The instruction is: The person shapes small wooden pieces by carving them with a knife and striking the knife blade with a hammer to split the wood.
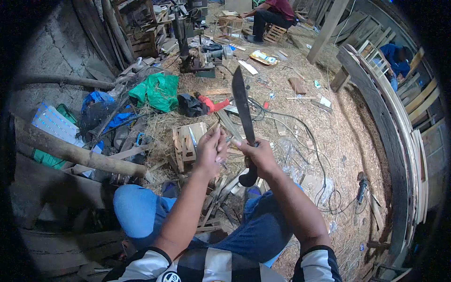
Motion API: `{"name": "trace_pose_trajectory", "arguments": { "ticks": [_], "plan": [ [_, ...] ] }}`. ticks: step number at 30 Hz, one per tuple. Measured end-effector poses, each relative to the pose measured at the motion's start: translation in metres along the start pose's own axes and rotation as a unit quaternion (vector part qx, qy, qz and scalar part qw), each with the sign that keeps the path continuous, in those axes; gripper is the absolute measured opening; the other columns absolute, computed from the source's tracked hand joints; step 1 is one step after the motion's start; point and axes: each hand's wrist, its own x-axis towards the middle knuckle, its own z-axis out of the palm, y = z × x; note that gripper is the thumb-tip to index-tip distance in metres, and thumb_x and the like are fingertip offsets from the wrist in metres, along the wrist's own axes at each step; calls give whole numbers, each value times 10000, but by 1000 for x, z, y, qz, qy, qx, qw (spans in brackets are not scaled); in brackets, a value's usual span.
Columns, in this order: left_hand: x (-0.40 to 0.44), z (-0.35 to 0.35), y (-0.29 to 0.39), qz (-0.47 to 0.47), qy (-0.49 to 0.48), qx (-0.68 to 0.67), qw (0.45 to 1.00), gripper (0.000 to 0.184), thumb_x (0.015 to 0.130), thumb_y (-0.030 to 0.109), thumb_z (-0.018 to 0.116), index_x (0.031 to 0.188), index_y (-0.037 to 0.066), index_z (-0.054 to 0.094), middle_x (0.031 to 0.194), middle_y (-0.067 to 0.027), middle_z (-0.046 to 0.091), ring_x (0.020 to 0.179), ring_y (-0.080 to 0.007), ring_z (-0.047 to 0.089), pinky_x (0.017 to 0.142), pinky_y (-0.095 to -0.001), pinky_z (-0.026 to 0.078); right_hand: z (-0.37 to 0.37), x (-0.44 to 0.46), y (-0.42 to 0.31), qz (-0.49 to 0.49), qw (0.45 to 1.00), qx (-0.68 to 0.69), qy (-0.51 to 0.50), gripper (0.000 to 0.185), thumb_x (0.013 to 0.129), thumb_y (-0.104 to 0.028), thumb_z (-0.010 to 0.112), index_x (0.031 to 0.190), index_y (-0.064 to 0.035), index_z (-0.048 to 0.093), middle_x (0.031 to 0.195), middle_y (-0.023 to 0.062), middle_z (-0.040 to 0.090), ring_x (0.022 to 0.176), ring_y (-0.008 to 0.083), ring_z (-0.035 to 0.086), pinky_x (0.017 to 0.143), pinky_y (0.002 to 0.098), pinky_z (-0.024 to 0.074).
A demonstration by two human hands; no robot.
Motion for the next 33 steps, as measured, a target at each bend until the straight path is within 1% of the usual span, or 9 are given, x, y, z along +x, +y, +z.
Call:
{"name": "trace_pose_trajectory", "arguments": {
  "ticks": [4, 11, 13, 20, 23, 26, 27, 29, 33],
  "plan": [
    [0, -19, 35, -105, -66, -15, 992, 283, 1077, 332, 514, 1048, 75, 627, 586, 39, 411, 369, -58, 306, 354, -235, 251, -16, 2, -12, 55, 998, 38, 1, 348, 936, -373, 751, 892, -46, 638, 633, -36, 488, 444, 91, 460, 418, 256, 373],
    [12, -49, 49, -9, 75, 60, 995, 360, 1042, 422, 569, 1042, 71, 645, 655, 42, 472, 456, -53, 388, 395, -228, 288, -39, 4, -15, 41, 996, 53, 57, 394, 947, -418, 728, 906, -36, 640, 667, -21, 508, 461, 94, 467, 419, 246, 378],
    [21, -52, 16, -36, 133, 277, 951, 399, 1020, 462, 595, 1059, 73, 671, 726, 41, 526, 514, -46, 418, 429, -230, 307, -37, 6, -14, 48, 995, 52, 64, 395, 950, -421, 723, 910, -36, 641, 681, -20, 511, 470, 92, 467, 424, 244, 377],
    [31, -125, -179, -183, 37, 307, 933, 411, 984, 460, 650, 974, 49, 657, 742, -19, 602, 520, -96, 489, 421, -285, 357, -35, 6, -9, 76, 989, 83, 99, 328, 955, -364, 722, 934, -40, 667, 685, -22, 507, 470, 98, 467, 430, 258, 392],
    [40, -139, -222, -219, 58, 349, 910, 431, 985, 441, 656, 1136, 37, 657, 885, -78, 663, 657, -111, 586, 550, -315, 464, -38, 8, -5, 94, 988, 62, 108, 303, 975, -361, 695, 936, -62, 672, 661, -30, 520, 465, 86, 467, 438, 264, 400],
    [53, -125, -222, 22, 157, 549, 820, 637, 1005, 496, 602, 1439, 39, 511, 1165, -130, 678, 1018, -141, 626, 925, -358, 474, -34, 2, -10, 97, 986, 79, 111, 305, 960, -325, 720, 936, -25, 668, 674, -24, 502, 474, 94, 468, 431, 251, 393],
    [48, -103, -190, 22, 160, 551, 819, 637, 1005, 496, 602, 1439, 39, 511, 1165, -130, 678, 1018, -141, 626, 925, -358, 474, -34, 3, -7, 98, 986, 81, 107, 305, 960, -325, 720, 936, -25, 668, 674, -24, 502, 474, 94, 468, 431, 251, 393],
    [40, -63, -126, -82, 111, 161, 977, 610, 1039, 537, 523, 1421, 62, 527, 1168, -91, 692, 1051, -156, 636, 946, -360, 485, -35, 6, 1, 75, 990, 88, 78, 312, 960, -328, 722, 933, -21, 670, 670, -27, 501, 477, 87, 466, 433, 247, 393],
    [39, -25, -87, -5, 38, 59, 998, 633, 1064, 564, 440, 1378, 31, 573, 1175, -117, 695, 1014, -151, 643, 927, -336, 504, -18, 2, 3, 64, 995, 49, 54, 303, 968, -329, 709, 916, -32, 672, 646, -33, 499, 456, 82, 456, 415, 254, 389]
  ]
}}
